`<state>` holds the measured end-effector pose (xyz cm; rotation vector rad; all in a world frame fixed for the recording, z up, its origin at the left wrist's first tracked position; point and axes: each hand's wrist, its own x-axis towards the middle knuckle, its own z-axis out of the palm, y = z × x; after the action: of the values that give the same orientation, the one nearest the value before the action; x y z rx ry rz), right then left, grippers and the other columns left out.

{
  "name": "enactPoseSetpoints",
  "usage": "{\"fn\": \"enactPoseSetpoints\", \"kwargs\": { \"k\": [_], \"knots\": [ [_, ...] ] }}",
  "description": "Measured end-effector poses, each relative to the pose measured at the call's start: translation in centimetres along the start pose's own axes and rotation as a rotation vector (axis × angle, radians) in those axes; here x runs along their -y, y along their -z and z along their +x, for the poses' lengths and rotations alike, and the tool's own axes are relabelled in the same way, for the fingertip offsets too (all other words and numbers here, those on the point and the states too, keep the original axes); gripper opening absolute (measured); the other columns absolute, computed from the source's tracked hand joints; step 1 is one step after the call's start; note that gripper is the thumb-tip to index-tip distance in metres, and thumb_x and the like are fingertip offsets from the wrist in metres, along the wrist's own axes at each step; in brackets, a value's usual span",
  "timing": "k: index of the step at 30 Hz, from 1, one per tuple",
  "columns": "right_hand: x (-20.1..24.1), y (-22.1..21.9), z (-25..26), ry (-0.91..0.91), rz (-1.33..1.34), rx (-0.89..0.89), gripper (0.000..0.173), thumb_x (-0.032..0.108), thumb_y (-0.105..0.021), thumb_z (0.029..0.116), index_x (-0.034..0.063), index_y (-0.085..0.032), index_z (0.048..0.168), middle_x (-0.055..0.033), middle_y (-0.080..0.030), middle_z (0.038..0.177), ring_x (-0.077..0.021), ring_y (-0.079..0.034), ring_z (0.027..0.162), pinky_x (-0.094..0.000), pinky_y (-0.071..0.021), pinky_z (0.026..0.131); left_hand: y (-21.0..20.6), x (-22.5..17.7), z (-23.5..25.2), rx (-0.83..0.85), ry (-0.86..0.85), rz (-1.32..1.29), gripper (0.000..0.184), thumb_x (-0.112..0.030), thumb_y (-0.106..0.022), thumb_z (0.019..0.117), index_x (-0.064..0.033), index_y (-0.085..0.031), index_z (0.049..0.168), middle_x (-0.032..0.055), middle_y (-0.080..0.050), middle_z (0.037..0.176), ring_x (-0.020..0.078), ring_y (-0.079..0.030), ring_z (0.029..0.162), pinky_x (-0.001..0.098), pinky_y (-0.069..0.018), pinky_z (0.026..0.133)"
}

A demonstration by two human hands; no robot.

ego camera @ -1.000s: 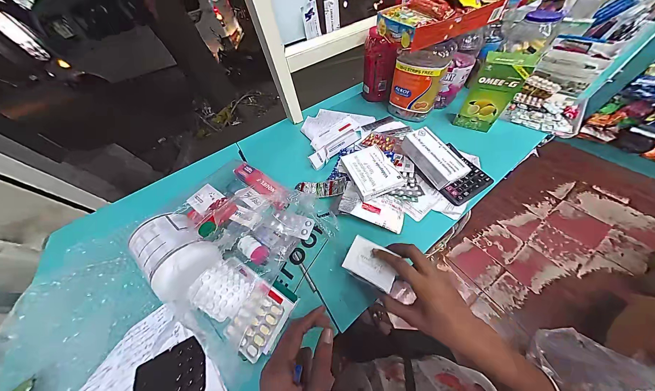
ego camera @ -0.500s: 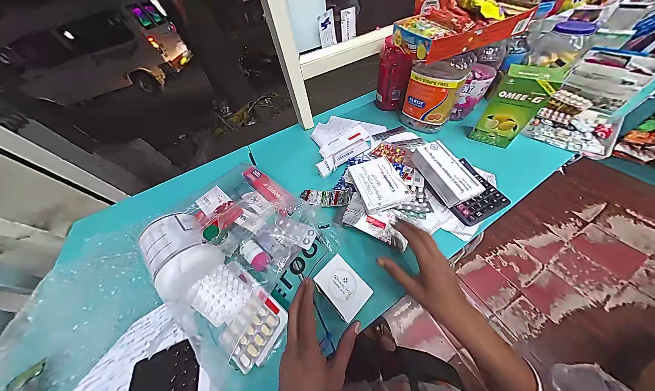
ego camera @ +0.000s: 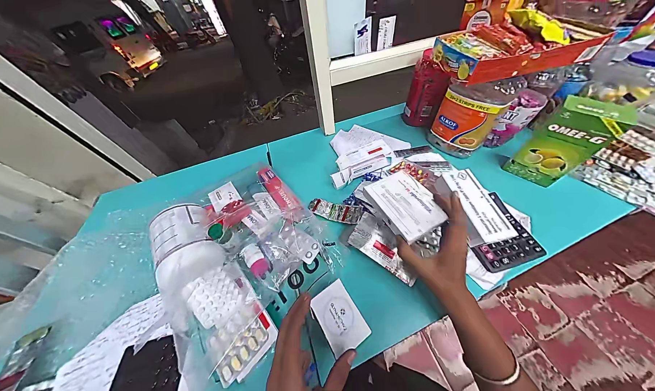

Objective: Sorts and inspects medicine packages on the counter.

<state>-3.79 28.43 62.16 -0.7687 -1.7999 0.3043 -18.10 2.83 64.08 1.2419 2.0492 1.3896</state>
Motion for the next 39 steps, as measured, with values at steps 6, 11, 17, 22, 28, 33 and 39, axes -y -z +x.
{"fn": "enactPoseSetpoints", "kwargs": {
  "k": [6,11,17,22,28,33,39],
  "knots": [
    [1.7,1.8,-2.8,0.122,0.455,0.182,0.102,0.050,-0.080,0.0762,0.0408,-0.021,0.159,0.0027,-0.045,0.155,-0.0162,-0.047,0.141,-0.0359,-0.0452,0.114,0.3,0.4,0.1,-0.021,0.028,-0.233,0.055,-0.022,-0.062,0.1011,0.0070,-0.046,0.145,0.0227,-0.044,0.153,0.0001,-0.062,0.082,0.0182,-0.0523,0.062],
    [6.0,0.1,-6.9,0.080,0.592,0.213,0.094,0.058,-0.079,0.0771,0.0316,-0.035,0.155,-0.0014,-0.047,0.154,-0.0194,-0.048,0.141,-0.0408,-0.0449,0.115,0.9,1.6,0.0,0.062,-0.028,-0.143,0.068,-0.035,-0.058,0.1028,0.0173,-0.040,0.142,0.0312,-0.046,0.143,0.0047,-0.062,0.106,0.0196,-0.0537,0.080],
    [7.6,-0.8,-7.8,0.170,0.520,0.177,0.090,0.058,-0.081,0.0740,0.0348,-0.038,0.150,0.0026,-0.046,0.153,-0.0195,-0.044,0.143,-0.0418,-0.0425,0.116,2.6,1.1,1.0,0.230,-0.066,0.085,0.096,-0.046,-0.080,0.0845,0.0219,-0.041,0.141,0.0417,-0.047,0.139,0.0263,-0.063,0.096,0.0343,-0.0535,0.078],
    [8.1,0.1,-8.0,0.156,0.451,0.130,0.094,0.057,-0.081,0.0725,0.0360,-0.037,0.152,0.0040,-0.044,0.155,-0.0181,-0.045,0.143,-0.0406,-0.0434,0.116,3.5,2.2,0.5,0.188,-0.081,-0.193,0.088,-0.037,-0.080,0.0878,0.0150,-0.039,0.147,0.0355,-0.042,0.148,0.0090,-0.060,0.098,0.0201,-0.0507,0.075],
    [9.2,1.2,-9.4,0.212,0.445,0.196,0.102,0.062,-0.082,0.0703,0.0406,-0.030,0.155,0.0053,-0.038,0.158,-0.0180,-0.041,0.145,-0.0395,-0.0414,0.118,3.2,2.6,-0.1,0.101,-0.088,-0.478,0.060,-0.037,-0.067,0.0973,0.0068,-0.053,0.135,0.0024,-0.064,0.121,-0.0132,-0.048,0.067,0.0085,-0.0447,0.060],
    [9.4,0.8,-9.4,0.277,0.491,0.300,0.099,0.060,-0.082,0.0735,0.0416,-0.028,0.154,0.0062,-0.030,0.164,-0.0158,-0.035,0.149,-0.0363,-0.0376,0.121,3.5,1.5,-0.6,0.064,0.040,-0.806,0.022,-0.027,-0.058,0.1032,-0.0202,-0.060,0.124,-0.0112,-0.074,0.106,-0.0012,-0.069,0.086,0.0199,-0.0585,0.077],
    [7.6,0.0,-7.7,0.182,0.709,0.445,0.108,0.055,-0.086,0.0716,0.0437,-0.023,0.158,0.0040,-0.029,0.166,-0.0156,-0.039,0.148,-0.0360,-0.0418,0.118,2.6,0.5,-1.8,-0.044,0.156,-0.950,0.009,-0.026,-0.060,0.1025,-0.0284,-0.065,0.110,-0.0144,-0.062,0.068,-0.0087,-0.046,0.052,0.0104,-0.0388,0.049]
  ]
}}
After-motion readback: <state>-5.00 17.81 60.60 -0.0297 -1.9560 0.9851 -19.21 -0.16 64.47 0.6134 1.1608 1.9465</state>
